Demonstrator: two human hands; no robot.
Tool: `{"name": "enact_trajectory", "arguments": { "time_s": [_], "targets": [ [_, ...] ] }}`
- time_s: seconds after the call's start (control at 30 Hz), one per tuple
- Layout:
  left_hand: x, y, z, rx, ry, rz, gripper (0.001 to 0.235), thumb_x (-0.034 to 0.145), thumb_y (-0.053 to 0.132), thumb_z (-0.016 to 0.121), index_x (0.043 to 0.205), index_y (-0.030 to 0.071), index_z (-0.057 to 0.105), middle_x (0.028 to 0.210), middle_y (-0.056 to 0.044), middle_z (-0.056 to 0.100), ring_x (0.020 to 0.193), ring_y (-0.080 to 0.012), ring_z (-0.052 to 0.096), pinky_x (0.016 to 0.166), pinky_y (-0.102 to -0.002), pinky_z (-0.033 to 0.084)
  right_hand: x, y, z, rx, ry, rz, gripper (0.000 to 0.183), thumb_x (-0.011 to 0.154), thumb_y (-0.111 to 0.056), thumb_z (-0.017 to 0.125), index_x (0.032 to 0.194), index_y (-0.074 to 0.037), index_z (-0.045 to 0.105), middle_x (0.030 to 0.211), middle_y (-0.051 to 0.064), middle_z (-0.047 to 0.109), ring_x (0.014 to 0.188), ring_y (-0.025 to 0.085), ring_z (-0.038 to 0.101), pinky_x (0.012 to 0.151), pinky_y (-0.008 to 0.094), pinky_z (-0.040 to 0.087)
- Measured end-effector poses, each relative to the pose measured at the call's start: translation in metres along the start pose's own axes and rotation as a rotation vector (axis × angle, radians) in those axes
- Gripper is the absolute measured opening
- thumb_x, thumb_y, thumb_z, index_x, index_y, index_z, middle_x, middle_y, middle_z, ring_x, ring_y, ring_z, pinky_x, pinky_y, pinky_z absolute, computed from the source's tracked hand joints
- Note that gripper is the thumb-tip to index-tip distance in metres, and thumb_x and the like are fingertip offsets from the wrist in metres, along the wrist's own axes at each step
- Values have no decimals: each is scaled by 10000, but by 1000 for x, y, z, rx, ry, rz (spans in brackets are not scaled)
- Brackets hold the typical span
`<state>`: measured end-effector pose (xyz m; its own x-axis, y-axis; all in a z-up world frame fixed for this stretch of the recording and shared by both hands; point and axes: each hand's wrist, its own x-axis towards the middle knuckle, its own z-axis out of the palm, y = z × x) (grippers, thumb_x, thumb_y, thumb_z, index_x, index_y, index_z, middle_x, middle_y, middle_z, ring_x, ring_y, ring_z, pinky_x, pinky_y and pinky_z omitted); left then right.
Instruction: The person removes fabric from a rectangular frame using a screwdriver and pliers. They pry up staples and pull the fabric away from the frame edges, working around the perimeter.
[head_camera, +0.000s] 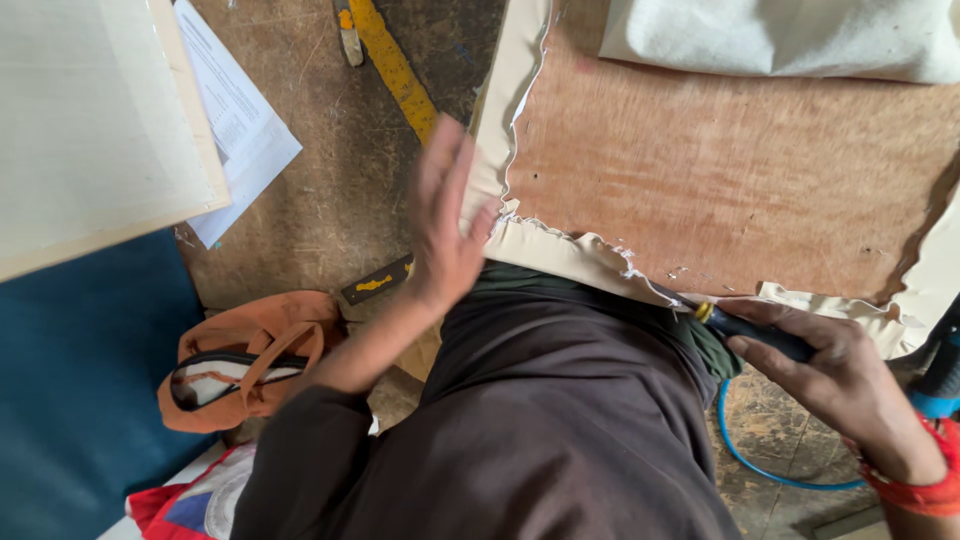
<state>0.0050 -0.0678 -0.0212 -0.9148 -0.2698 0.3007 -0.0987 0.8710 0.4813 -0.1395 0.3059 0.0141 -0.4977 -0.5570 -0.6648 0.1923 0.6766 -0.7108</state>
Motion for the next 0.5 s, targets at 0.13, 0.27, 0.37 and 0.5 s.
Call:
{"name": "enact_trajectory", "arguments": {
  "time_s": [0.13, 0.27, 0.37, 0.5],
  "targets": [
    [-3, -33, 28, -589, -203, -657, 649, 1096, 411, 474, 1606, 42, 319, 1524, -167, 528, 1160, -203, 587, 957, -360, 516, 10, 11, 11, 77, -55, 158, 386, 840, -140, 755, 1218, -60, 772, 837, 75, 748, 670, 119, 568, 610, 292, 512],
    [-14, -39, 53, -753, -199, -686, 644, 1106, 473, 543, 1545, 12, 449, 1360, -175, 643, 1176, -187, 631, 995, -349, 534, 17, 15, 11, 31, -22, 133, 364, 838, -122, 775, 1196, -56, 780, 823, 77, 758, 659, 121, 592, 612, 286, 519],
    [-16, -36, 55, -666, -247, -701, 671, 1016, 472, 596, 1495, 20, 467, 1151, -141, 700, 940, -181, 690, 788, -319, 593, 22, 5, -5, -17, -28, -56, 380, 811, -121, 777, 1187, -73, 761, 963, 51, 799, 816, 94, 708, 721, 255, 597],
    [-7, -35, 48, -655, -180, -482, 681, 995, 404, 710, 1475, 1, 445, 1236, -121, 688, 1082, -171, 711, 881, -291, 611, 40, -24, -26, -189, -3, -72, 361, 737, -103, 831, 1096, -90, 797, 980, 60, 820, 784, 136, 770, 752, 284, 636]
  ]
}}
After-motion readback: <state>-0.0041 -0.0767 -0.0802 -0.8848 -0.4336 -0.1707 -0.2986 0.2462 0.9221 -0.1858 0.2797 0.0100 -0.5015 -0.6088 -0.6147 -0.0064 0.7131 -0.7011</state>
